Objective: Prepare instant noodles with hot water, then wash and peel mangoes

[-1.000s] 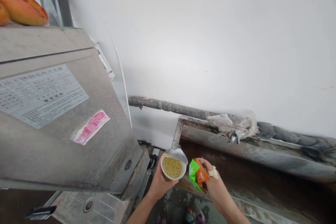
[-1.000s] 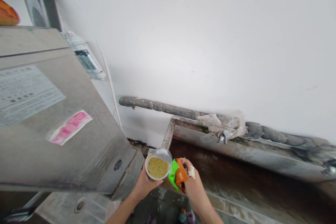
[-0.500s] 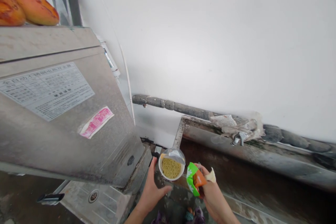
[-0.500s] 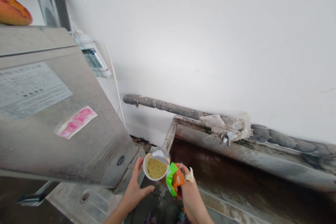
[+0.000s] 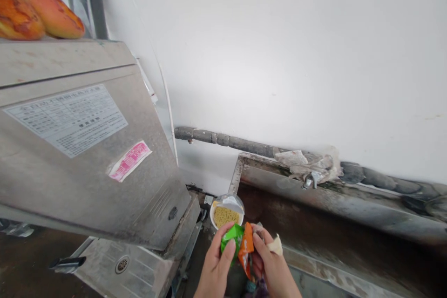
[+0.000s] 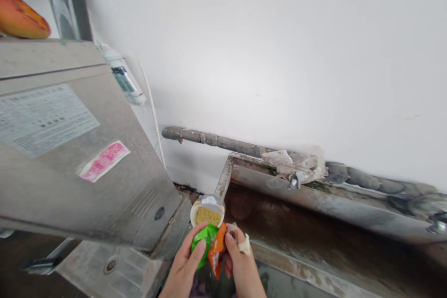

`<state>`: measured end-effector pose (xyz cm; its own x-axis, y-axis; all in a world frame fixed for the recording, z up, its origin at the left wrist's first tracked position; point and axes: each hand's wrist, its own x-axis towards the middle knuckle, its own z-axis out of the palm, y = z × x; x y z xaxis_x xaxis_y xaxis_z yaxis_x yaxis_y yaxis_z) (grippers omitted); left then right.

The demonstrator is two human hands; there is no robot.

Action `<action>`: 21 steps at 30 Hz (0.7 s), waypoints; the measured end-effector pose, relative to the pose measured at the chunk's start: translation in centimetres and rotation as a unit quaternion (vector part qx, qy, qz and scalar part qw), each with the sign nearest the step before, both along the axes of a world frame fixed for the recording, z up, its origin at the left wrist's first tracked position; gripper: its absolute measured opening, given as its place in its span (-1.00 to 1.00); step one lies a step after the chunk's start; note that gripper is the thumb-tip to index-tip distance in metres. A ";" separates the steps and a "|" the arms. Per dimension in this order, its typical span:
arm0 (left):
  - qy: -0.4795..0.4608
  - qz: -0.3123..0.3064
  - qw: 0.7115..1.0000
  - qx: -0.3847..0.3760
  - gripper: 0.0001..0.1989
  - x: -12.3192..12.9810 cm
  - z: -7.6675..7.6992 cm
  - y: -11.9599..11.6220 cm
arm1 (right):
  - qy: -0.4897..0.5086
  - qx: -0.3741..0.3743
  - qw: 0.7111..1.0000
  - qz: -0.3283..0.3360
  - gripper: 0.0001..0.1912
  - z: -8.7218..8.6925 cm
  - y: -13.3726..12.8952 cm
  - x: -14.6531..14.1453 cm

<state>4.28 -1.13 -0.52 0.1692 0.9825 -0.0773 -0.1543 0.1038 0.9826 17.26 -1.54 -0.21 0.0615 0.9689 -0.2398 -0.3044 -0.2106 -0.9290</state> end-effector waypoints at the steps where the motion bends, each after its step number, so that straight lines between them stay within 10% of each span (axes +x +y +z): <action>1: -0.024 0.018 0.999 -0.024 -0.56 -0.2 -0.1 0.0 | 0.011 -0.004 1.000 -0.011 -0.48 0.0 -0.1 0.1; 5: -0.041 0.062 0.995 -0.066 -0.58 -1.4 0.0 0.1 | 0.004 -0.003 0.999 -0.035 -0.45 -0.1 -0.1 0.2; 14: 0.239 -0.007 0.944 0.228 -0.66 -4.8 0.2 -0.4 | -0.109 0.049 0.993 -0.004 -0.52 -0.8 0.5 -0.3; 21: 0.226 -0.055 0.962 0.142 -0.55 -2.7 0.6 0.2 | -0.085 0.041 0.995 0.040 -0.53 -1.0 0.1 -1.5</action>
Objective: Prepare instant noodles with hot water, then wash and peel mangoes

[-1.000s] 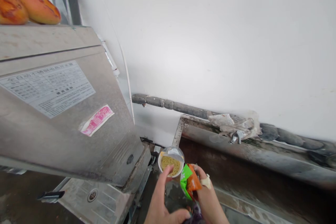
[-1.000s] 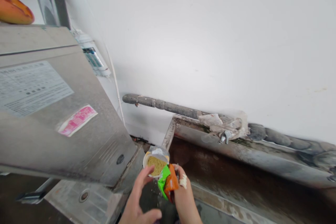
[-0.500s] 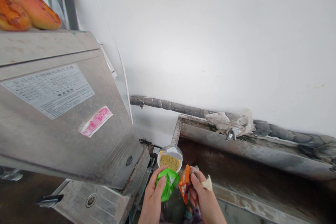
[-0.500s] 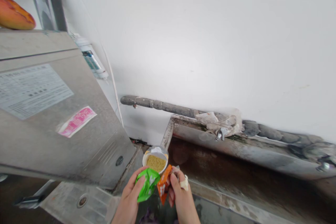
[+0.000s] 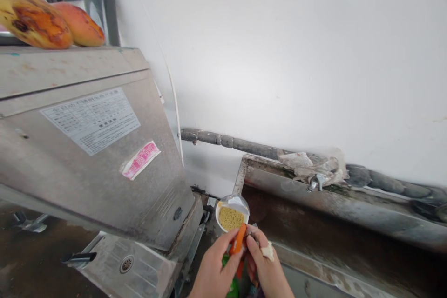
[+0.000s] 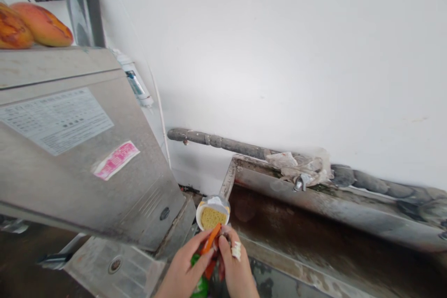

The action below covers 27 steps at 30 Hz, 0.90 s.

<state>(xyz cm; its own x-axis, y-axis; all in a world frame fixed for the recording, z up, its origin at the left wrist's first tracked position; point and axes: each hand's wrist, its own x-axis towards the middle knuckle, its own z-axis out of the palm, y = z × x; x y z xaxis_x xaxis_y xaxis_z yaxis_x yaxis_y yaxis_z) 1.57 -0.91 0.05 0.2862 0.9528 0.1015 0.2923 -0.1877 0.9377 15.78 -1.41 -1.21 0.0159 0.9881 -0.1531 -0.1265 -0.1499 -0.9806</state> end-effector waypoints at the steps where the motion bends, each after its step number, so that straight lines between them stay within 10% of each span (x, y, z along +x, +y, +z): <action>1: -0.014 -0.006 1.000 -0.018 -0.61 -0.1 0.0 0.3 | 0.025 -0.007 1.000 0.008 -0.55 -0.1 0.0 0.1; 14: -0.173 0.031 0.970 -0.168 -0.82 -3.3 1.2 1.2 | 0.018 0.064 0.997 0.045 -0.70 1.2 0.8 1.5; 27: -0.026 -0.008 0.994 -0.106 -0.74 -1.4 2.9 2.4 | -0.081 0.124 0.976 0.162 -0.66 2.5 0.4 2.0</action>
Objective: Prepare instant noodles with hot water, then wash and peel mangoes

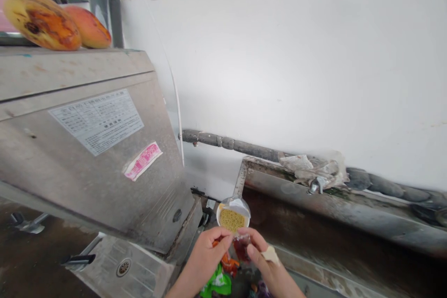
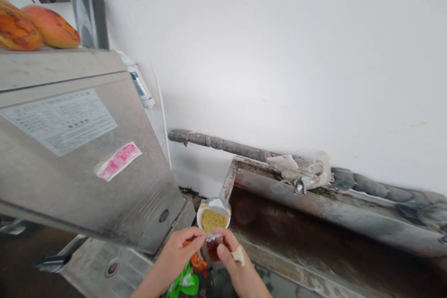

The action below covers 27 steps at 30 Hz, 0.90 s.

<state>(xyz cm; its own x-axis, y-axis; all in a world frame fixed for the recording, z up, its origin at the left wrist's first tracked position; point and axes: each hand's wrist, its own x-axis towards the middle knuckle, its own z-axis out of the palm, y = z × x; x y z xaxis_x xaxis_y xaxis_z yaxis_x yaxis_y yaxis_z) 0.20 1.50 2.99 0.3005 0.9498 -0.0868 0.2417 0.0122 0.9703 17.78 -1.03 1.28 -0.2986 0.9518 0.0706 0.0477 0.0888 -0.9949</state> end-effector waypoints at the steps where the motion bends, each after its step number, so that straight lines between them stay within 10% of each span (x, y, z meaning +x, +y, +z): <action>1: 0.017 0.001 1.000 0.004 -0.73 -0.1 0.1 -0.1 | 0.003 -0.003 1.000 -0.017 -0.65 0.0 0.1 0.4; 6: 0.121 -0.010 0.989 0.086 -0.75 0.1 0.7 -0.5 | -0.166 0.145 0.974 -0.046 -0.73 0.6 0.9 0.7; 12: 0.244 -0.048 0.956 0.157 -0.77 0.5 0.3 -0.9 | -0.460 0.290 0.838 -0.033 -0.90 1.0 1.3 -1.2; 20: 0.341 -0.071 0.916 0.200 -0.77 0.5 0.5 -1.2 | -0.492 0.326 0.807 -0.001 -0.90 0.0 0.9 -1.5; 27: 0.226 -0.003 0.968 0.109 -0.81 1.1 0.1 -0.2 | -0.487 0.384 0.781 -0.076 -0.90 -0.9 1.6 -2.4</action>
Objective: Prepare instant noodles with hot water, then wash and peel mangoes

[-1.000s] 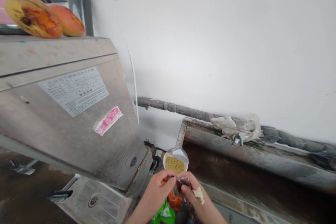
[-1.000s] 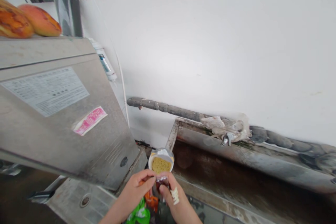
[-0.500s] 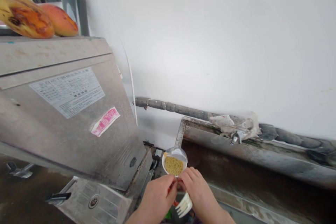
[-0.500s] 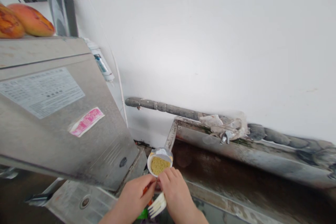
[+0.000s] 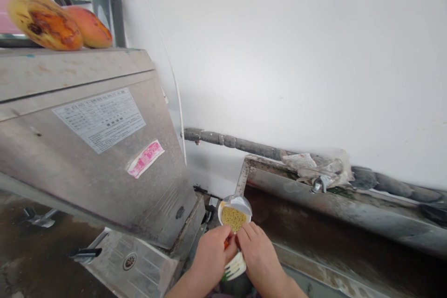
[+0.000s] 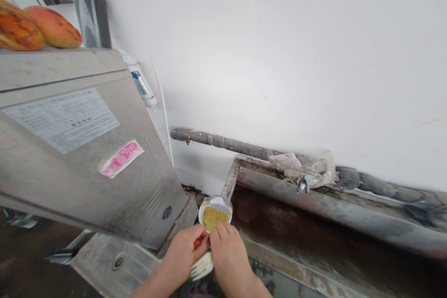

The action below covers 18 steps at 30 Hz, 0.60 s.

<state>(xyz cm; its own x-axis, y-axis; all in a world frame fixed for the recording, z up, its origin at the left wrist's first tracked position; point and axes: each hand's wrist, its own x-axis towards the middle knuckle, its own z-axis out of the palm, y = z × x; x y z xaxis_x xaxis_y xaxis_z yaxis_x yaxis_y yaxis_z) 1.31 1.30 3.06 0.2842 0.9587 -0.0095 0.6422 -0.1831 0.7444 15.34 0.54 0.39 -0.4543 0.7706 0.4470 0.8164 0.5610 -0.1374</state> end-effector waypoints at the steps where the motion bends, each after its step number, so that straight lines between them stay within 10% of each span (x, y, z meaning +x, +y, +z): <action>1: -0.038 0.017 0.999 -0.018 -0.82 0.0 -0.1 0.2 | -0.003 0.009 1.000 -0.001 -0.89 0.0 0.0 -0.1; 18: -0.334 0.127 0.911 -0.205 -0.89 0.0 -1.2 1.7 | 0.064 -0.087 0.994 -0.025 -0.86 0.0 1.0 -0.2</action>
<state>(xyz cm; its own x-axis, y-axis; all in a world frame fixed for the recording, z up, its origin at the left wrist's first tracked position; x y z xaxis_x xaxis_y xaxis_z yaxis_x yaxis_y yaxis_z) 1.35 3.01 1.89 0.1269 0.9495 -0.2871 0.0043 0.2889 0.9573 15.11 1.51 0.40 -0.3612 0.8618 0.3563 0.8124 0.4783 -0.3334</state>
